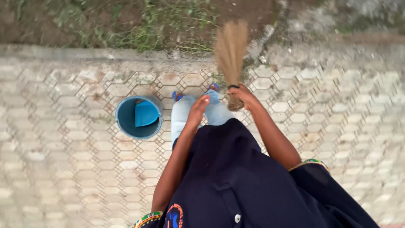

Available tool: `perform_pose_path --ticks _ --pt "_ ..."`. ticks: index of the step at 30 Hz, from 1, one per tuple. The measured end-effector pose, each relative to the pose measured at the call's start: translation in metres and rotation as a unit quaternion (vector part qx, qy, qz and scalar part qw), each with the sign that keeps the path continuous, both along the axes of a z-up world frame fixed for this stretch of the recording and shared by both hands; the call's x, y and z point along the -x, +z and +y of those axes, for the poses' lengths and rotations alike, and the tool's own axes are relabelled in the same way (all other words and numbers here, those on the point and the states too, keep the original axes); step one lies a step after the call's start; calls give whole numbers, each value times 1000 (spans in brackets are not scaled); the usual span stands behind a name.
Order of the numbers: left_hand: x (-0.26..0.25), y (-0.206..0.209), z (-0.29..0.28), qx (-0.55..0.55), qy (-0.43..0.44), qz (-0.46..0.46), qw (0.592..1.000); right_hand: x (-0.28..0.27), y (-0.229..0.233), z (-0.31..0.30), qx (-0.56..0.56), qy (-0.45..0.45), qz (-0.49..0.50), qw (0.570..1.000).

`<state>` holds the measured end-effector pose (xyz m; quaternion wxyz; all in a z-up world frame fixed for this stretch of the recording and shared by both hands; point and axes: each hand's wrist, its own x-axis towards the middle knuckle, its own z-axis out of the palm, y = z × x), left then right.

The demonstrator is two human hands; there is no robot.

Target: Clearing weeds from a garden bed and sweeping the area.

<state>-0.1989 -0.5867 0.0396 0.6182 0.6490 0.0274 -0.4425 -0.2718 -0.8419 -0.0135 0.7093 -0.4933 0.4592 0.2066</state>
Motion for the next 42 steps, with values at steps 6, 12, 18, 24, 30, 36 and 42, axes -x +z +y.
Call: perform_pose_path --ticks 6,12,18,24,30,36,42 --pt "-38 7 48 -6 152 96 984 -50 7 -7 59 82 66 993" --pt "-69 -85 84 57 285 129 948 -90 -81 24 97 270 -7 958" --pt "-53 -301 153 45 514 245 821 -158 -137 104 137 521 -50 841" --pt "6 -470 219 -54 719 271 638 -261 -142 210 166 637 -8 753" --pt "85 -553 228 -136 770 365 504 -300 -193 253 134 705 -23 696" --pt "80 -617 214 90 857 391 323 -317 -250 259 125 769 -17 627" --pt "42 -640 199 190 921 293 173 -340 -244 290 165 782 94 593"
